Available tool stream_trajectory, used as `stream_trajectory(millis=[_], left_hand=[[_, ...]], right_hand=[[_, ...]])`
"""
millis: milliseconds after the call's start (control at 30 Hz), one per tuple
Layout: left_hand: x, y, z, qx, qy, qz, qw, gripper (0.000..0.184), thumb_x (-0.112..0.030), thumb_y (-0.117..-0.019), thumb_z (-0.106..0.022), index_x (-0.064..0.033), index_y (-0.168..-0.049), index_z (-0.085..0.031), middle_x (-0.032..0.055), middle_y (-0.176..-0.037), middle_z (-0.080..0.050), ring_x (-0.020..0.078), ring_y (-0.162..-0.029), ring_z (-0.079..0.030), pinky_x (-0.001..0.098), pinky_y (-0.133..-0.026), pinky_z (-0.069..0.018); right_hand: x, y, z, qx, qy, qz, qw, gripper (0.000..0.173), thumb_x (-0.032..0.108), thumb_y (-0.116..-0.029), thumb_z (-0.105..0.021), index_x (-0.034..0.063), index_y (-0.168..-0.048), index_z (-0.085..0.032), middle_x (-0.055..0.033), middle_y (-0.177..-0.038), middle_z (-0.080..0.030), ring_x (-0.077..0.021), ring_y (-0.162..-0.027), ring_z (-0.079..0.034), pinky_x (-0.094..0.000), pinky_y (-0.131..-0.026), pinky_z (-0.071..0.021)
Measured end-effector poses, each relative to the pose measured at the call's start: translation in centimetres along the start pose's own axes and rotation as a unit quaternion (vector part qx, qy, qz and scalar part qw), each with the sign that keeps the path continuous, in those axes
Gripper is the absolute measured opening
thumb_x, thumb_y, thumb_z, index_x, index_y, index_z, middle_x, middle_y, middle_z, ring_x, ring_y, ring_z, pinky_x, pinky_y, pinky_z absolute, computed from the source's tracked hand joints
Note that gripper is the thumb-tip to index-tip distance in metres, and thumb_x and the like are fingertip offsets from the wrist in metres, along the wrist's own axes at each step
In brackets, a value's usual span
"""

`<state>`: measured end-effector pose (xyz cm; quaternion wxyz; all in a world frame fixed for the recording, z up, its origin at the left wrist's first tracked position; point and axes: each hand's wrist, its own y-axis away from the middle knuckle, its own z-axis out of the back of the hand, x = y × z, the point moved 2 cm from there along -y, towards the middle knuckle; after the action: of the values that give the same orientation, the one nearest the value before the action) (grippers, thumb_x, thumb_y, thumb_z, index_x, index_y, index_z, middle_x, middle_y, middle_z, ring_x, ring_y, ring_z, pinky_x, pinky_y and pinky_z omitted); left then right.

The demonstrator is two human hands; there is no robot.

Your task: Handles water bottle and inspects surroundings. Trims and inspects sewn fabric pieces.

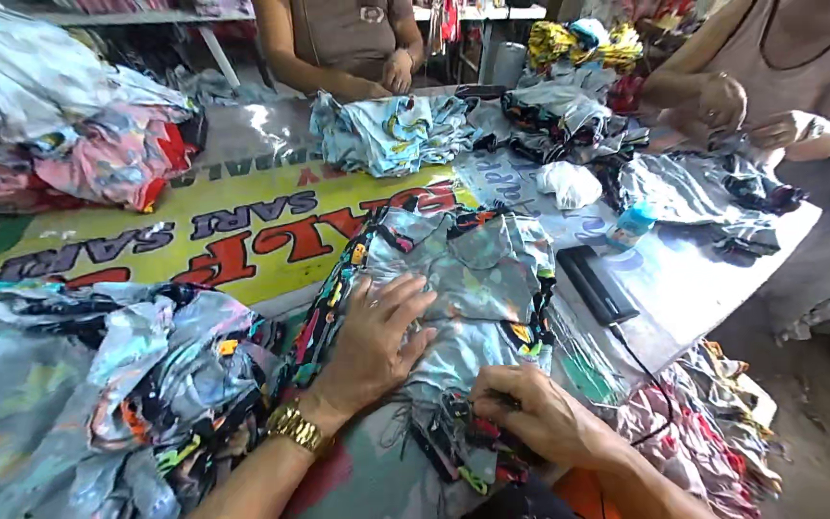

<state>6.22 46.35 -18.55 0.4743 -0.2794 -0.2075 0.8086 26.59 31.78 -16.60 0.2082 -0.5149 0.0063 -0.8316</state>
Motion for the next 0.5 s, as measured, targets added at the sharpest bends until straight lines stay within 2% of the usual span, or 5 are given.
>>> stream_trajectory(millis=[133,200,300,400,500], left_hand=[[-7.0,2.0,3.1,-0.004,0.054,0.04,0.998,0.036,-0.04,-0.1037,-0.052,-0.0107,-0.089,-0.067,0.0049,-0.079,-0.067,0.0188,-0.074,-0.065,0.0388,-0.069,-0.0535],[-10.4,2.9,3.3,0.065,0.101,0.114,0.986,0.054,-0.055,-0.103,-0.048,-0.0049,-0.1,-0.068,0.0052,-0.078,-0.068,0.0179,-0.068,-0.068,0.0382,-0.059,-0.056],[-12.4,3.6,2.1,0.057,0.26,0.266,0.926,0.067,-0.065,-0.0946,-0.057,-0.0045,-0.123,-0.058,-0.0014,-0.092,-0.069,0.0057,-0.076,-0.067,0.0276,-0.065,-0.0587],[-13.1,3.7,0.8,-0.021,0.368,0.326,0.87,0.034,-0.031,-0.0953,-0.071,-0.0067,-0.115,-0.059,-0.0035,-0.095,-0.068,0.0027,-0.079,-0.067,0.0205,-0.07,-0.0586],[-13.7,3.9,0.0,-0.084,0.38,0.317,0.865,0.013,-0.017,-0.0944,-0.07,-0.0073,-0.101,-0.065,-0.001,-0.094,-0.064,0.0037,-0.083,-0.064,0.0197,-0.073,-0.0568]], right_hand=[[-0.1,-0.1,0.7,-0.072,-0.116,-0.026,0.99,0.016,0.013,-0.1043,-0.051,0.0036,-0.099,-0.063,0.0051,-0.077,-0.057,0.005,-0.068,-0.052,-0.0119,-0.062,-0.0438],[0.1,-0.2,0.7,-0.075,-0.143,-0.003,0.987,0.017,0.014,-0.1057,-0.048,0.0048,-0.098,-0.06,0.0071,-0.077,-0.054,0.0065,-0.068,-0.05,-0.0108,-0.062,-0.0422],[0.8,-0.6,-0.1,-0.065,-0.182,0.014,0.981,0.015,0.012,-0.1055,-0.049,0.0035,-0.1,-0.059,0.0058,-0.08,-0.055,0.0055,-0.072,-0.052,-0.0118,-0.066,-0.0445],[0.6,-1.0,-0.6,-0.083,-0.208,0.019,0.974,0.014,0.012,-0.1061,-0.048,0.0054,-0.099,-0.058,0.0071,-0.081,-0.054,0.0056,-0.073,-0.052,-0.012,-0.067,-0.0442],[0.0,-0.7,-0.8,-0.083,-0.241,0.024,0.967,0.016,0.02,-0.1058,-0.053,0.0076,-0.098,-0.058,0.0092,-0.08,-0.052,0.0061,-0.071,-0.05,-0.0118,-0.065,-0.0427]])
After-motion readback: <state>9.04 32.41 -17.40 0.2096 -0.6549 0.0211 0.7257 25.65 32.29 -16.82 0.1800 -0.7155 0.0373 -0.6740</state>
